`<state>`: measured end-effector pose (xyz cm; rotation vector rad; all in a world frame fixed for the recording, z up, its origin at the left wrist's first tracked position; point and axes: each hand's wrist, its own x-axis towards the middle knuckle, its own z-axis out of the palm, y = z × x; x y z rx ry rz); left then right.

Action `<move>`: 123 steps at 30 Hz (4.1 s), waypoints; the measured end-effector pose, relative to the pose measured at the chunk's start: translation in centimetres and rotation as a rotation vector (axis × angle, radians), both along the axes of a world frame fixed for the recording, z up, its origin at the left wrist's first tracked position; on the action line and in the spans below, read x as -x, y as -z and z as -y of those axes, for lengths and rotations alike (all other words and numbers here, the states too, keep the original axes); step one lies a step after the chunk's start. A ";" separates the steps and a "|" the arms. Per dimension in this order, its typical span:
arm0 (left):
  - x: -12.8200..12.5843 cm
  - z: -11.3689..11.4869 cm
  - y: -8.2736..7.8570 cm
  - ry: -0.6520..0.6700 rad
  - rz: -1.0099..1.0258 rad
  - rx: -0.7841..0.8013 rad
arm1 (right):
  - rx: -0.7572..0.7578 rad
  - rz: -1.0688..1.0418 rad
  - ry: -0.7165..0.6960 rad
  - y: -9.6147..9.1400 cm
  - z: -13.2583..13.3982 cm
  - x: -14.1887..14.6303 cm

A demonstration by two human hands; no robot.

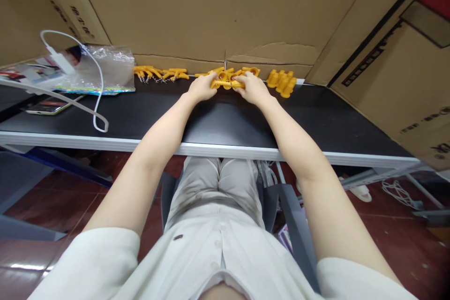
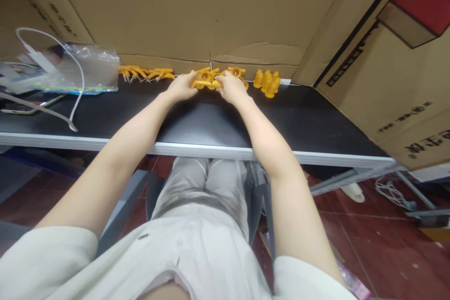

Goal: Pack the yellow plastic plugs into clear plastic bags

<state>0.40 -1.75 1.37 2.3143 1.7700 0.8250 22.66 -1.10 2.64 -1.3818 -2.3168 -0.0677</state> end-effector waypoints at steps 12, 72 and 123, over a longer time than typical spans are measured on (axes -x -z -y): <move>0.5 0.0 -0.1 -0.078 -0.006 -0.008 | 0.145 -0.323 -0.072 -0.6 -0.8 -0.8; -0.7 0.5 -0.6 -0.162 -0.061 -0.217 | 0.630 -1.132 0.007 -0.7 -1.5 0.7; -0.5 0.4 -0.7 -0.158 -0.022 -0.249 | 0.508 -1.146 -0.185 -1.3 0.3 -0.1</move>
